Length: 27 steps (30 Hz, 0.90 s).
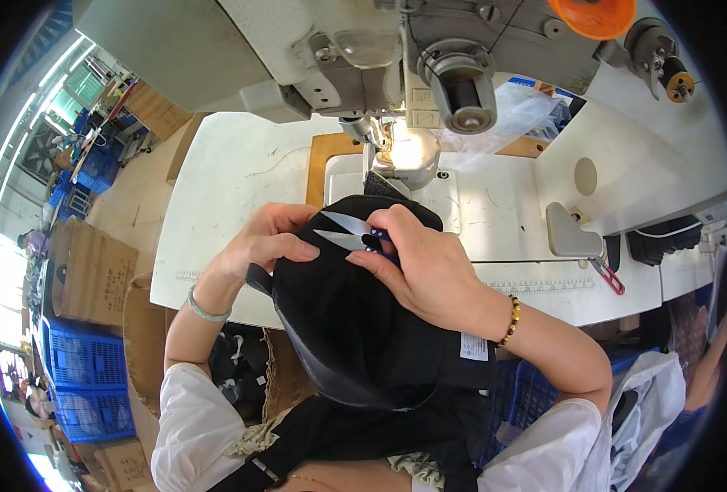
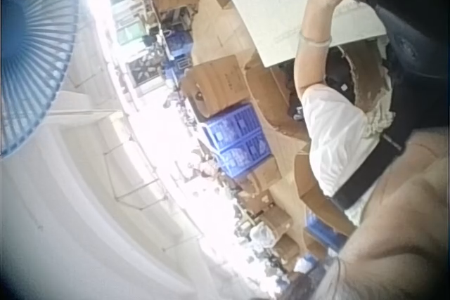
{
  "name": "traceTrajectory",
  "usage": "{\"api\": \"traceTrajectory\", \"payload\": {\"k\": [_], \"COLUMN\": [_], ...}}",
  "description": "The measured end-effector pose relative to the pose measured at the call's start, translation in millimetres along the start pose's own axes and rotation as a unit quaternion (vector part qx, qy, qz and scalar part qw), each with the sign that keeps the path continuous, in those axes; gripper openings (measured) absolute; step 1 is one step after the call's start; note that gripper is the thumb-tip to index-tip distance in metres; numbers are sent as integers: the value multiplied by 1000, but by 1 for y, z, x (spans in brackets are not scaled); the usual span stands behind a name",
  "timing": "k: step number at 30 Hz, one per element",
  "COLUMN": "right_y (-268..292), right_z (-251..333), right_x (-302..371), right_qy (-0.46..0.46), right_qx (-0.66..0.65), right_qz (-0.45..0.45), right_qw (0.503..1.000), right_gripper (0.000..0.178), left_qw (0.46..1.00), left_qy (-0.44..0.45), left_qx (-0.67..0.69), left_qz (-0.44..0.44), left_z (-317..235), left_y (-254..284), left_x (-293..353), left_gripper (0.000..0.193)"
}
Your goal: Sewing the upper components of a shoe using an industrial sewing machine.
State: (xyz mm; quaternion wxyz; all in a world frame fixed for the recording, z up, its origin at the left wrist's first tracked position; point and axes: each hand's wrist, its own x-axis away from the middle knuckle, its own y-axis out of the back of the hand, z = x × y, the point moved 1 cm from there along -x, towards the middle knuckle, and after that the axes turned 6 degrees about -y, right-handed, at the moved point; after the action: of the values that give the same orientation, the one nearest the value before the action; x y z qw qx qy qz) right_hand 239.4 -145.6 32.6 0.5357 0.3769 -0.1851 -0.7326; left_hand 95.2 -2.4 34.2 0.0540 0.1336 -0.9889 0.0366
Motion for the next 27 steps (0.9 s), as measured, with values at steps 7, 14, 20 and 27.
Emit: {"api": "traceTrajectory", "payload": {"k": [7,14,20,27], "right_y": [-13,-13,-14,-13], "right_z": [-3,-3,-6,-12], "right_x": [-7,-9,-8,-9], "right_qy": [43,55,74,-36], "right_qx": [65,86,34,-93], "right_qz": [-39,-42,-63,-78], "right_qw": [996,994,995,992], "right_gripper": [30,29,26,25], "left_qw": [998,994,996,991], "left_qy": [-33,-22,-9,-29], "left_qx": [34,40,26,87], "left_qz": [44,98,87,95], "left_z": [10,18,16,15], "left_y": [2,12,9,8], "left_x": [-9,-15,-14,-9], "left_gripper": [31,41,39,33]}}
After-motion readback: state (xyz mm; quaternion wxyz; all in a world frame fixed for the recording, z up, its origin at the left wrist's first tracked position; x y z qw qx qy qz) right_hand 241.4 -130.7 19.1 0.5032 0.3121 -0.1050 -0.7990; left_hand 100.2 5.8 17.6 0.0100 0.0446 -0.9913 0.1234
